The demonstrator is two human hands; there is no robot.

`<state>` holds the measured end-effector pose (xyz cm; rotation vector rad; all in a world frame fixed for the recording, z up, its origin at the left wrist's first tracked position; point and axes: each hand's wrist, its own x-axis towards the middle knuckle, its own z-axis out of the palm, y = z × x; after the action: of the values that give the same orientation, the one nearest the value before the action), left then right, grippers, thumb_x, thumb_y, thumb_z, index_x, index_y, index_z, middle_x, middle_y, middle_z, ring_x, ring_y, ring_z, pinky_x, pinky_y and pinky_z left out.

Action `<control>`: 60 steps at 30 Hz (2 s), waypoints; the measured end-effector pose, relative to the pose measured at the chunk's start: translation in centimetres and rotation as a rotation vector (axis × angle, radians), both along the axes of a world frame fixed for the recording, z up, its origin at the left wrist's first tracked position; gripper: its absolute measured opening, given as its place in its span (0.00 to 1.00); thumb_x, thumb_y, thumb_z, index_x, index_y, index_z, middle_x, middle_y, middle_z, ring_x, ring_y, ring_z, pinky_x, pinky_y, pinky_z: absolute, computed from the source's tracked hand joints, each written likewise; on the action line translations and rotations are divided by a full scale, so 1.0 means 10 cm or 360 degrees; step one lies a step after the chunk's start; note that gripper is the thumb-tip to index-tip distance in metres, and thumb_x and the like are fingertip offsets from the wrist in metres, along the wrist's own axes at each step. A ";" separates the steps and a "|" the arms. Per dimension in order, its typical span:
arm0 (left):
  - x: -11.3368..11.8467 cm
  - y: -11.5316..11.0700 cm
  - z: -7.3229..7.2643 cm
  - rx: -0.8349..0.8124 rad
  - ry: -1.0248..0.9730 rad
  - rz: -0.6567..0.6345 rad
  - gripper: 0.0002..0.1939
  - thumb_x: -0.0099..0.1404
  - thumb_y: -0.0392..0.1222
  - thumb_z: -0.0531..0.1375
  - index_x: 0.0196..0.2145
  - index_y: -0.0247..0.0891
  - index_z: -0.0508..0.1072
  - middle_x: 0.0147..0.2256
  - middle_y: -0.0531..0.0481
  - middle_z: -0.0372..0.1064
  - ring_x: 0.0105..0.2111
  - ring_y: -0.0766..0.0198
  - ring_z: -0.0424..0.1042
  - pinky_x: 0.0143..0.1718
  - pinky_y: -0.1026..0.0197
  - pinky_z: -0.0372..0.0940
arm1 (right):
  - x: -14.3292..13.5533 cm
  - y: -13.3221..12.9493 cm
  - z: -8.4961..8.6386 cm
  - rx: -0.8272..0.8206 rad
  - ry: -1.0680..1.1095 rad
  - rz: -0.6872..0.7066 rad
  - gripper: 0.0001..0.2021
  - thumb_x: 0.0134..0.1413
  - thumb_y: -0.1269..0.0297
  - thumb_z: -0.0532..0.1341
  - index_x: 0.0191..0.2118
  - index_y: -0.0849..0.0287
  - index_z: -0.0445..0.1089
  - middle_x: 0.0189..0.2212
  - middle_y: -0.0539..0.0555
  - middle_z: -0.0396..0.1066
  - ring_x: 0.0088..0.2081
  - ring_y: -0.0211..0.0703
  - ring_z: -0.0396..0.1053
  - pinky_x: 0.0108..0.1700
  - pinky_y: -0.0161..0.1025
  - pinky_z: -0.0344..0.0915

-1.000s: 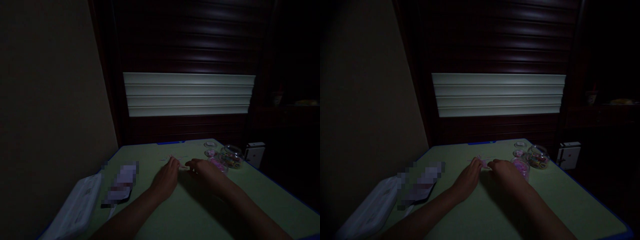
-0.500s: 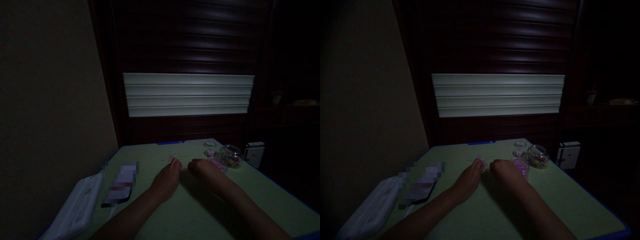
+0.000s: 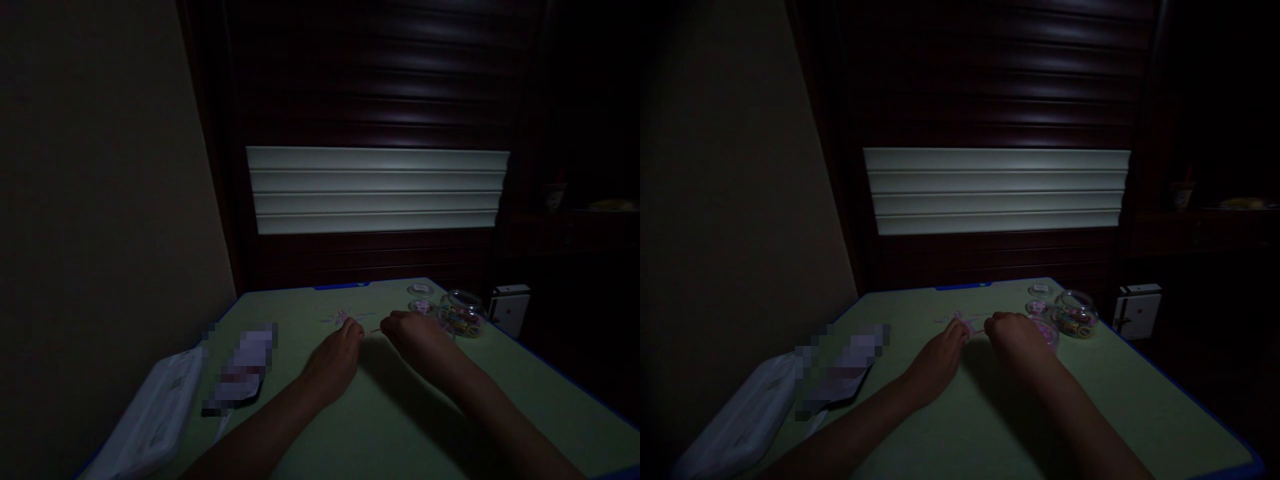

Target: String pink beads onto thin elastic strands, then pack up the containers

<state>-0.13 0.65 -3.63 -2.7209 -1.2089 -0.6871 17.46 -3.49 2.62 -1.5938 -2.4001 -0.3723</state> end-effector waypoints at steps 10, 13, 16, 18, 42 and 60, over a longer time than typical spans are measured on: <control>0.02 0.01 -0.01 0.0025 -0.0020 -0.0002 0.11 0.69 0.34 0.39 0.40 0.38 0.59 0.38 0.49 0.58 0.37 0.63 0.63 0.41 0.60 0.61 | 0.28 0.00 0.13 0.0098 -0.0029 -0.0295 0.10 0.56 0.69 0.50 0.31 0.58 0.69 0.30 0.54 0.70 0.29 0.40 0.68 0.27 0.34 0.52; 0.01 0.02 -0.02 0.0046 -0.0018 -0.0021 0.11 0.69 0.34 0.39 0.40 0.38 0.58 0.38 0.49 0.58 0.36 0.63 0.63 0.41 0.60 0.61 | 0.37 0.00 0.15 0.0078 0.0006 -0.0376 0.12 0.58 0.68 0.49 0.33 0.59 0.70 0.32 0.56 0.70 0.33 0.42 0.69 0.29 0.34 0.54; -0.01 0.03 -0.02 0.0039 -0.0033 -0.0011 0.11 0.69 0.34 0.39 0.39 0.38 0.58 0.37 0.50 0.58 0.35 0.63 0.63 0.39 0.60 0.62 | 0.46 -0.01 0.16 0.0014 0.0051 -0.0516 0.11 0.56 0.69 0.50 0.35 0.59 0.70 0.35 0.58 0.71 0.35 0.43 0.69 0.30 0.34 0.55; -0.01 0.03 -0.02 0.0027 -0.0028 0.0002 0.11 0.69 0.35 0.38 0.39 0.39 0.58 0.37 0.50 0.58 0.35 0.63 0.63 0.39 0.60 0.62 | 0.52 0.00 0.16 -0.0034 0.0069 -0.0593 0.11 0.54 0.70 0.51 0.34 0.59 0.70 0.34 0.58 0.71 0.34 0.43 0.70 0.30 0.34 0.55; -0.02 0.03 -0.02 0.0011 -0.0019 -0.0028 0.12 0.68 0.34 0.38 0.41 0.38 0.58 0.38 0.49 0.58 0.37 0.63 0.63 0.41 0.59 0.61 | 0.64 0.02 0.09 -0.0060 0.0192 -0.0605 0.16 0.52 0.73 0.51 0.43 0.55 0.70 0.40 0.60 0.72 0.40 0.48 0.70 0.36 0.38 0.59; 0.02 -0.03 0.03 0.0065 -0.0048 -0.0003 0.11 0.67 0.31 0.40 0.41 0.38 0.59 0.38 0.49 0.58 0.36 0.63 0.63 0.41 0.60 0.61 | 0.20 -0.01 0.06 -0.0138 0.0389 0.0127 0.11 0.56 0.67 0.51 0.35 0.57 0.71 0.33 0.55 0.72 0.33 0.39 0.68 0.34 0.32 0.57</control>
<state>0.09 0.40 -3.37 -2.6889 -1.1851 -0.7474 19.47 -3.57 3.18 -1.4765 -2.3097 -0.0548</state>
